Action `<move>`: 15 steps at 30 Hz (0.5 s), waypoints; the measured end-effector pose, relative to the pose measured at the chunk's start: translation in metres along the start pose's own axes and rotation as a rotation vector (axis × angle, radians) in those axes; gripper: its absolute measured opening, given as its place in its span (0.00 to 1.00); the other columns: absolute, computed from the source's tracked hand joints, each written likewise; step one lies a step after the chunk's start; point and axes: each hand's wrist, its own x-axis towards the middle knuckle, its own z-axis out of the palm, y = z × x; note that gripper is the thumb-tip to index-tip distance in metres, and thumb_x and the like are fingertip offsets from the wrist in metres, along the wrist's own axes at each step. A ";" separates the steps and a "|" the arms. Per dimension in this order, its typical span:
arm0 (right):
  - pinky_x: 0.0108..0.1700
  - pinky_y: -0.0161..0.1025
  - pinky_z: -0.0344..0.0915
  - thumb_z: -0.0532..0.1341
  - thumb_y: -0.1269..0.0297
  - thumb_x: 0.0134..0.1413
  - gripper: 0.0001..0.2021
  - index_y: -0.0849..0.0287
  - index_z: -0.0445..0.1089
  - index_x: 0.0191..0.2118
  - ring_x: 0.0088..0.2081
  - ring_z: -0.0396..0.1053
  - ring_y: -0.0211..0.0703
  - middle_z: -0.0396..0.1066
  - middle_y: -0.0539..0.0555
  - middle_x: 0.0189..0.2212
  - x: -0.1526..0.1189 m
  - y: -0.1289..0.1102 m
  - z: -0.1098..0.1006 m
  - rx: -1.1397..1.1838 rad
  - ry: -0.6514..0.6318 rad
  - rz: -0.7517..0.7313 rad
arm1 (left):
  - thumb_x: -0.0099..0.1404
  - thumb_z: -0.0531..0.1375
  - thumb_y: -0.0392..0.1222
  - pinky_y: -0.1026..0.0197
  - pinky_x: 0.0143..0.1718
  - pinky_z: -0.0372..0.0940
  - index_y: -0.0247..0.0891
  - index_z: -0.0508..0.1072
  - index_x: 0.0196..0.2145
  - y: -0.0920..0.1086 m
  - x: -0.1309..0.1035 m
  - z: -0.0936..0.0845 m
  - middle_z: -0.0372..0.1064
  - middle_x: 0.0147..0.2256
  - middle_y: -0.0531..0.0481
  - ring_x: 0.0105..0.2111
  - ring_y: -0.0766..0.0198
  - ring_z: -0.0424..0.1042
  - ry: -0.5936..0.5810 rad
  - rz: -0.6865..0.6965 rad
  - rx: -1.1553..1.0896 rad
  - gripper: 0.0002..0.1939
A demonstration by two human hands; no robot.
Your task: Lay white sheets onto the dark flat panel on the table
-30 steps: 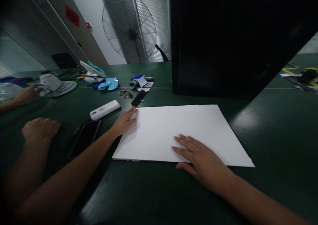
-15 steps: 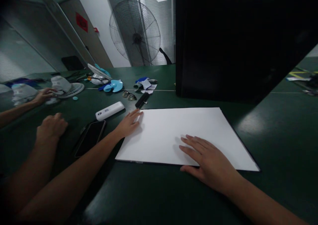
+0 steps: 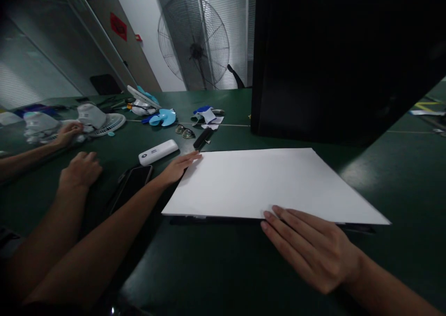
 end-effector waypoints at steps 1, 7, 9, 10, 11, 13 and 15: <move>0.65 0.48 0.73 0.57 0.74 0.70 0.21 0.69 0.69 0.65 0.66 0.68 0.51 0.70 0.64 0.62 0.000 0.001 -0.004 0.010 -0.016 0.029 | 0.78 0.46 0.41 0.45 0.73 0.59 0.47 0.73 0.66 -0.004 0.001 -0.001 0.61 0.72 0.56 0.71 0.54 0.63 0.001 0.002 -0.059 0.26; 0.74 0.42 0.61 0.53 0.74 0.72 0.29 0.52 0.59 0.74 0.63 0.70 0.41 0.72 0.52 0.61 0.007 0.004 -0.038 -0.014 0.028 0.280 | 0.72 0.57 0.40 0.45 0.75 0.54 0.47 0.70 0.67 -0.008 -0.004 0.000 0.62 0.72 0.57 0.71 0.54 0.64 -0.030 0.193 -0.132 0.27; 0.74 0.44 0.60 0.51 0.72 0.73 0.28 0.48 0.60 0.74 0.63 0.71 0.43 0.73 0.51 0.61 0.007 0.005 -0.046 -0.046 0.027 0.335 | 0.71 0.60 0.43 0.45 0.76 0.52 0.48 0.69 0.68 -0.002 -0.007 0.002 0.61 0.72 0.58 0.72 0.53 0.62 -0.047 0.255 -0.110 0.29; 0.74 0.45 0.60 0.50 0.71 0.73 0.28 0.46 0.61 0.74 0.63 0.71 0.43 0.73 0.50 0.61 0.005 0.006 -0.049 -0.056 0.017 0.353 | 0.70 0.62 0.45 0.45 0.77 0.51 0.49 0.70 0.68 0.001 -0.008 0.002 0.61 0.72 0.58 0.72 0.53 0.61 -0.048 0.276 -0.096 0.29; 0.73 0.46 0.61 0.49 0.71 0.74 0.28 0.44 0.61 0.73 0.63 0.71 0.43 0.72 0.49 0.61 0.004 0.008 -0.049 -0.055 0.007 0.361 | 0.70 0.63 0.46 0.44 0.77 0.51 0.50 0.70 0.68 0.003 -0.008 0.004 0.62 0.72 0.58 0.73 0.52 0.60 -0.046 0.293 -0.083 0.30; 0.70 0.46 0.65 0.51 0.72 0.73 0.28 0.43 0.62 0.73 0.63 0.71 0.44 0.72 0.48 0.62 -0.001 0.011 -0.046 -0.028 0.015 0.349 | 0.71 0.62 0.50 0.43 0.77 0.52 0.48 0.72 0.67 0.004 -0.006 0.006 0.65 0.70 0.55 0.72 0.50 0.61 -0.031 0.322 -0.084 0.29; 0.65 0.45 0.69 0.59 0.75 0.69 0.30 0.46 0.63 0.72 0.62 0.72 0.44 0.73 0.50 0.60 -0.006 0.015 -0.037 -0.006 0.051 0.317 | 0.72 0.60 0.52 0.41 0.75 0.55 0.45 0.74 0.66 0.002 -0.003 0.009 0.68 0.68 0.50 0.70 0.48 0.65 -0.014 0.349 -0.111 0.27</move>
